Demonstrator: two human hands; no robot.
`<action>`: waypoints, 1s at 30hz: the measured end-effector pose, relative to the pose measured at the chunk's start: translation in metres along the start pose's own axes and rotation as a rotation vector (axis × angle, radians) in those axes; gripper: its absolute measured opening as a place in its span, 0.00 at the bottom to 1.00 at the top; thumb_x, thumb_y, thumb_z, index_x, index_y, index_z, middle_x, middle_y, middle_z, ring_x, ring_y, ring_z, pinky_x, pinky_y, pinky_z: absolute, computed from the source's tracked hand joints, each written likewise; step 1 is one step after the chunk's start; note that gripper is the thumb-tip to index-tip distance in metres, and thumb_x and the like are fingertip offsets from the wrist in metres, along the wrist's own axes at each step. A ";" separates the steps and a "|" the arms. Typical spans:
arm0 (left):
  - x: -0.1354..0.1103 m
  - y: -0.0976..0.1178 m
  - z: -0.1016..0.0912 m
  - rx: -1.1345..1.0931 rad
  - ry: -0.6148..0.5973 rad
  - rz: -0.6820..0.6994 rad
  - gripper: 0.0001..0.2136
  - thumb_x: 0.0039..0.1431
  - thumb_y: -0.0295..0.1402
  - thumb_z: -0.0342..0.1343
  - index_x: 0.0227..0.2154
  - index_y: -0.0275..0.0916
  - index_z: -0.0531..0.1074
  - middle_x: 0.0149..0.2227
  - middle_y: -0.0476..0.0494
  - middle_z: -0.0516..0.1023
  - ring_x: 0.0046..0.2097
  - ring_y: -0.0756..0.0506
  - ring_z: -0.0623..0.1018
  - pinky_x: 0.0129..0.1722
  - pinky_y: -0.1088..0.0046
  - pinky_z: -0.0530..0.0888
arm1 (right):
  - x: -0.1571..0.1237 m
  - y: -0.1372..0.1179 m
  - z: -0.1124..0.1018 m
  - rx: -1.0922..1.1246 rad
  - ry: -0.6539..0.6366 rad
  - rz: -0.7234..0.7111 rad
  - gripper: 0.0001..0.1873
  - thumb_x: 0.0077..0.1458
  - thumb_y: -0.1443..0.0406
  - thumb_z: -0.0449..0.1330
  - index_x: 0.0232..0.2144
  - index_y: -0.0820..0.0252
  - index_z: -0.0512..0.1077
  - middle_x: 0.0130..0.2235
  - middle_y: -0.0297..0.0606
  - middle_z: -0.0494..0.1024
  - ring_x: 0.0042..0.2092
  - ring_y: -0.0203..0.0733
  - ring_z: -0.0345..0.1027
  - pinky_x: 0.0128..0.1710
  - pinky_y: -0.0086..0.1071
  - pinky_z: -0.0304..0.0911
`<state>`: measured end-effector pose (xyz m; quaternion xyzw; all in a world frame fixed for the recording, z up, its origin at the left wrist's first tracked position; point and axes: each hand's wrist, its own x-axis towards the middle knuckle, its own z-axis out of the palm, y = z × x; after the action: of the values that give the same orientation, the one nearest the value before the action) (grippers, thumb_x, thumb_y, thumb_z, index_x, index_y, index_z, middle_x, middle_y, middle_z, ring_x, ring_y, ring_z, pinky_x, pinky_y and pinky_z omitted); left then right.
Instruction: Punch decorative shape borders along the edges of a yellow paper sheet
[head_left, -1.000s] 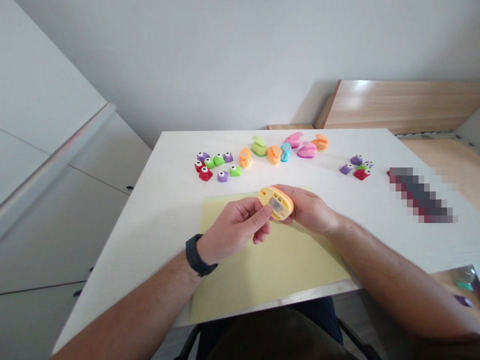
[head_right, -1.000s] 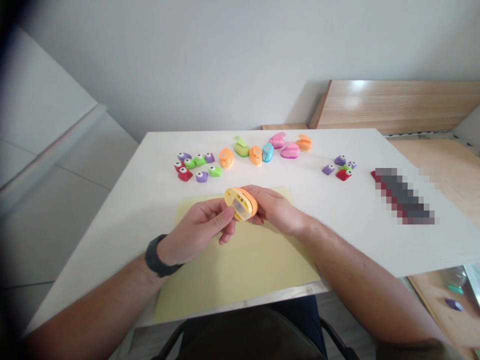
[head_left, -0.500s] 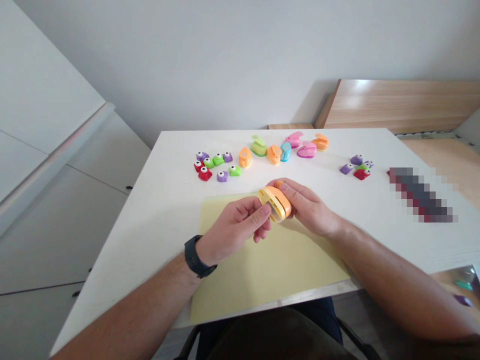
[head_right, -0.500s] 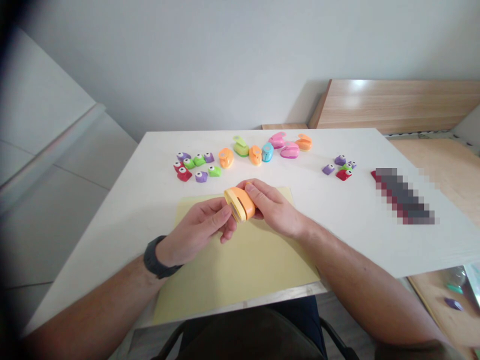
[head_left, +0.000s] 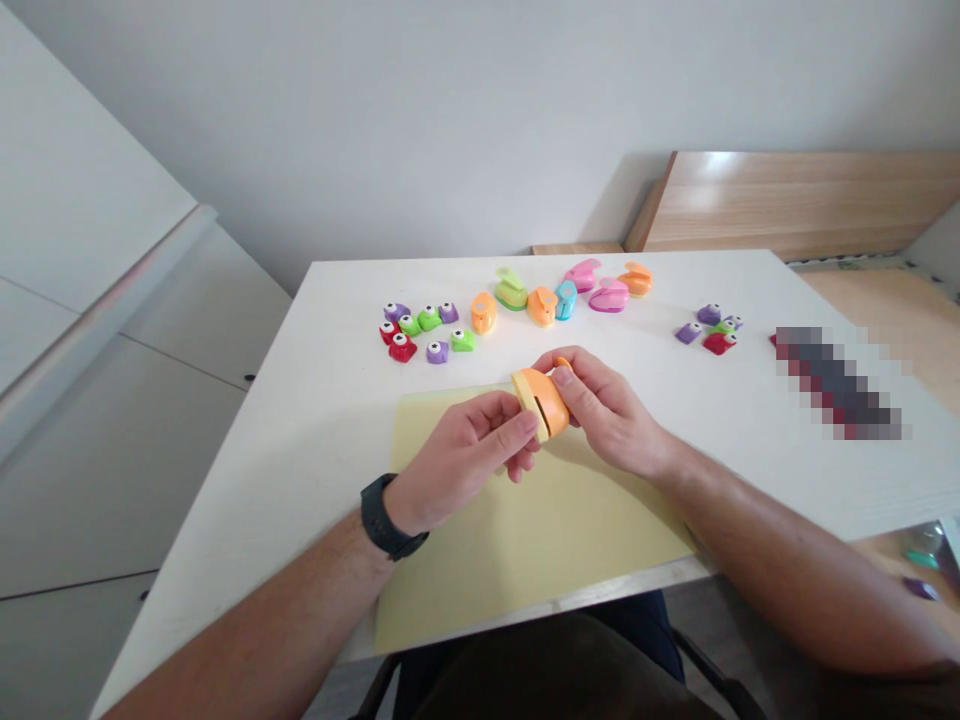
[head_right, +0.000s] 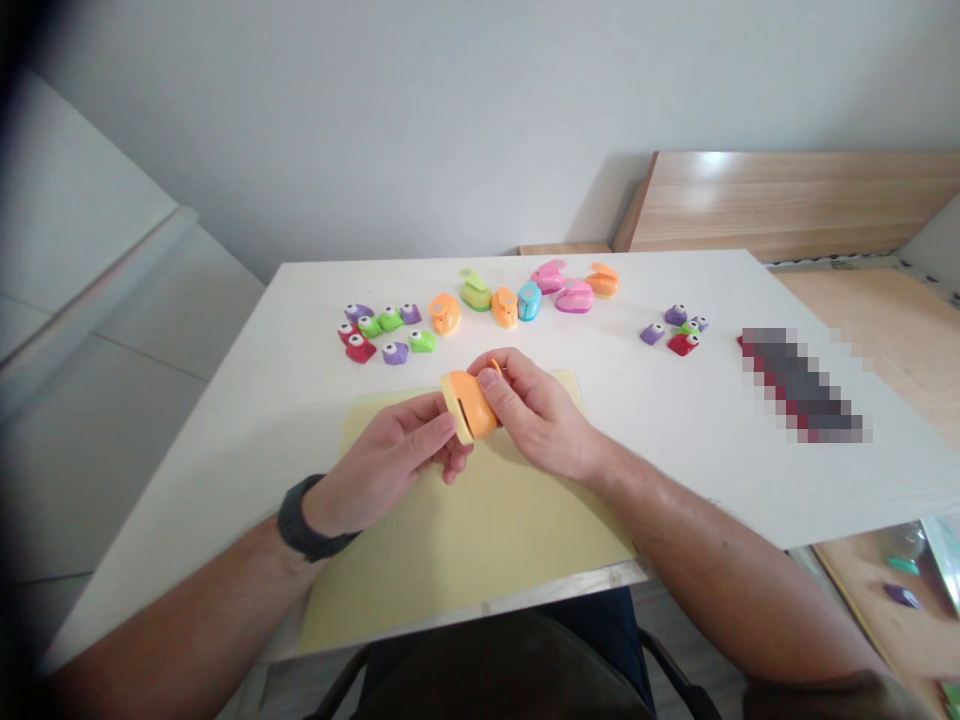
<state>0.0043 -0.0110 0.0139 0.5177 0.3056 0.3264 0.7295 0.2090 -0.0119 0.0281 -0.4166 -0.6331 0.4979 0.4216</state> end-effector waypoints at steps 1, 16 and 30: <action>0.000 0.000 0.000 -0.001 0.005 -0.001 0.14 0.66 0.43 0.60 0.36 0.36 0.73 0.32 0.47 0.75 0.31 0.51 0.74 0.30 0.73 0.72 | 0.000 0.000 0.000 -0.001 -0.003 0.000 0.19 0.71 0.51 0.51 0.48 0.59 0.68 0.34 0.32 0.68 0.31 0.33 0.58 0.31 0.29 0.58; 0.001 -0.008 -0.002 -0.136 0.007 -0.053 0.18 0.69 0.46 0.51 0.36 0.35 0.74 0.30 0.44 0.78 0.29 0.47 0.76 0.28 0.71 0.74 | -0.002 -0.003 -0.002 0.037 -0.068 -0.006 0.20 0.70 0.50 0.51 0.52 0.58 0.67 0.35 0.34 0.69 0.34 0.36 0.61 0.35 0.32 0.59; 0.005 -0.010 -0.003 -0.323 -0.038 -0.194 0.25 0.67 0.54 0.48 0.35 0.34 0.74 0.27 0.44 0.77 0.25 0.48 0.75 0.25 0.72 0.74 | 0.000 -0.001 -0.002 0.038 -0.079 0.007 0.22 0.70 0.50 0.52 0.56 0.58 0.64 0.38 0.35 0.71 0.38 0.38 0.63 0.38 0.33 0.60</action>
<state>0.0067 -0.0077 0.0026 0.3681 0.2839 0.2893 0.8368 0.2111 -0.0116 0.0297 -0.3908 -0.6381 0.5276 0.4022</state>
